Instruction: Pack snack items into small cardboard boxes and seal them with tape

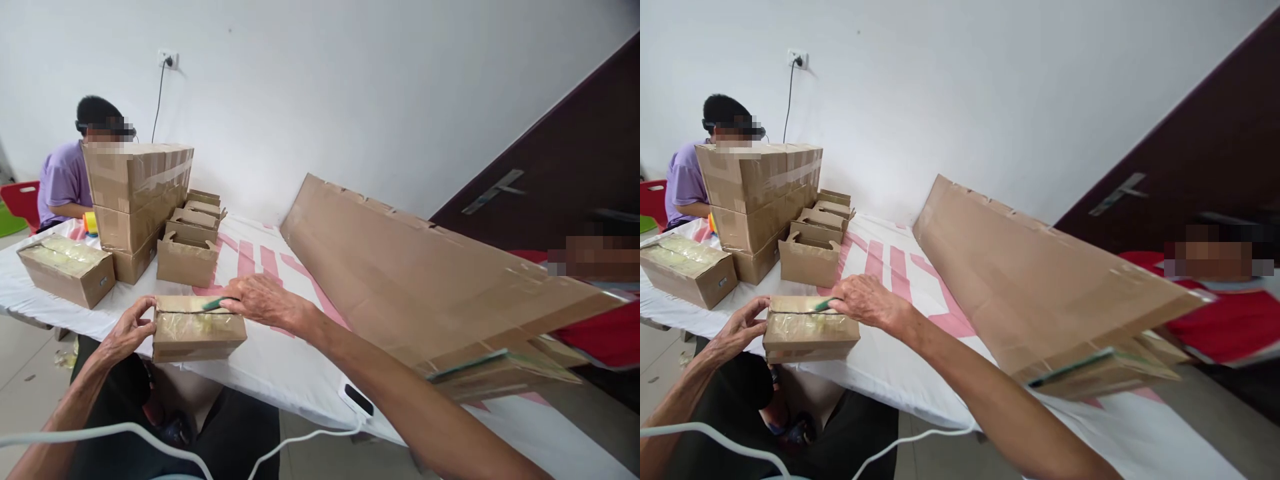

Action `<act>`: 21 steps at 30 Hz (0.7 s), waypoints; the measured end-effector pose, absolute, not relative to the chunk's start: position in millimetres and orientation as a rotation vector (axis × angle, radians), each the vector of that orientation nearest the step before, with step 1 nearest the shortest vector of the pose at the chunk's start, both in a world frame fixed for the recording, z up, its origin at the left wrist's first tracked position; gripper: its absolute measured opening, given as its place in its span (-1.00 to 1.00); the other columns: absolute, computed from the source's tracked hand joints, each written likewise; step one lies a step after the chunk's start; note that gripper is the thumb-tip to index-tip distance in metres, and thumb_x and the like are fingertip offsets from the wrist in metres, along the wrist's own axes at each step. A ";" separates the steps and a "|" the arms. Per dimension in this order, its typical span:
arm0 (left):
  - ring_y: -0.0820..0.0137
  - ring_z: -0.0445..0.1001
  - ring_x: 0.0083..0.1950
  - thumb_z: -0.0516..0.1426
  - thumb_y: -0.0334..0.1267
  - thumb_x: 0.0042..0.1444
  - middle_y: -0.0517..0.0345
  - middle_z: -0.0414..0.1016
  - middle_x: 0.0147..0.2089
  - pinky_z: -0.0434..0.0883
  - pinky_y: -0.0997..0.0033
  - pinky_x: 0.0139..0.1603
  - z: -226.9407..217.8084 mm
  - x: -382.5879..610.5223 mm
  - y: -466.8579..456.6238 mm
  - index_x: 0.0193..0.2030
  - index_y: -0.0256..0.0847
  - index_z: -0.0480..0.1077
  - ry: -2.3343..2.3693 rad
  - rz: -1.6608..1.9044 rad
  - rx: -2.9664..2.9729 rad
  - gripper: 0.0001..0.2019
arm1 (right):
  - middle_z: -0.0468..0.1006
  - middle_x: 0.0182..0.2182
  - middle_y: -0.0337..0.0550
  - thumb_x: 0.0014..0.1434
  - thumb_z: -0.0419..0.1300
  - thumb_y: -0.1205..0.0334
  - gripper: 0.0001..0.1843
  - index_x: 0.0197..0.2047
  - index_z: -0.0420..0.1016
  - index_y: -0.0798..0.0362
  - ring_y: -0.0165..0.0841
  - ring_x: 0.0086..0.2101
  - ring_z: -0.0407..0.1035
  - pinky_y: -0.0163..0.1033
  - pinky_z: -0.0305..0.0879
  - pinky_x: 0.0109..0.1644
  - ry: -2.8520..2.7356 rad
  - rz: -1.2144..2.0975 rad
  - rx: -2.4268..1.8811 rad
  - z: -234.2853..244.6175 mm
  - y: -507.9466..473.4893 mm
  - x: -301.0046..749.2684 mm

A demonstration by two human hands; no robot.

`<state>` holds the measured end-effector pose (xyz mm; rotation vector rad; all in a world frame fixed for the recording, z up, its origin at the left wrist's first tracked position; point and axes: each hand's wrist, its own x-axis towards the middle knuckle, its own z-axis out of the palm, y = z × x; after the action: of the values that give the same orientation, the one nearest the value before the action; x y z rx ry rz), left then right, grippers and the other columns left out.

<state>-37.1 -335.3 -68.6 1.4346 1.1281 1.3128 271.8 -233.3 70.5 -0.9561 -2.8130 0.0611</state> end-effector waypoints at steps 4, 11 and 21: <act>0.02 0.44 0.39 0.34 -0.12 0.16 0.00 0.51 0.35 0.52 0.24 0.24 -59.9 -34.2 -337.8 0.12 -0.11 0.56 1.176 1.296 1.455 -0.61 | 0.64 -0.43 -0.15 0.35 0.33 0.05 -0.73 -0.37 0.71 -0.09 -0.29 -0.42 0.43 -0.21 0.13 -0.29 -2.762 0.140 -1.029 67.2 -221.6 319.5; -0.14 0.25 0.55 0.41 0.03 0.09 -0.06 0.40 0.50 0.53 0.12 0.28 -56.6 -43.5 -327.2 0.32 -0.02 0.52 1.250 1.222 1.469 -0.36 | 0.70 -0.12 -0.07 0.39 0.09 -0.09 -0.55 0.02 0.68 -0.01 -0.17 -0.14 0.54 -0.10 0.40 -0.01 -2.268 0.498 -1.086 15.5 -217.5 392.2; -0.30 0.19 0.56 0.60 -0.06 -0.30 -0.08 0.15 0.63 0.52 -0.04 0.31 -48.8 -54.5 -323.9 0.59 0.10 0.21 1.360 0.948 1.740 0.25 | 0.62 -0.22 -0.02 0.29 0.17 -0.02 -0.73 -0.13 0.60 -0.07 -0.03 -0.11 0.49 0.05 0.44 0.04 -1.972 0.337 -1.439 -167.9 -239.2 402.6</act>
<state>-54.5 -323.9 -48.8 1.7395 1.3604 0.9481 402.6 -239.2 -167.9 -1.4385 -1.9716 0.3365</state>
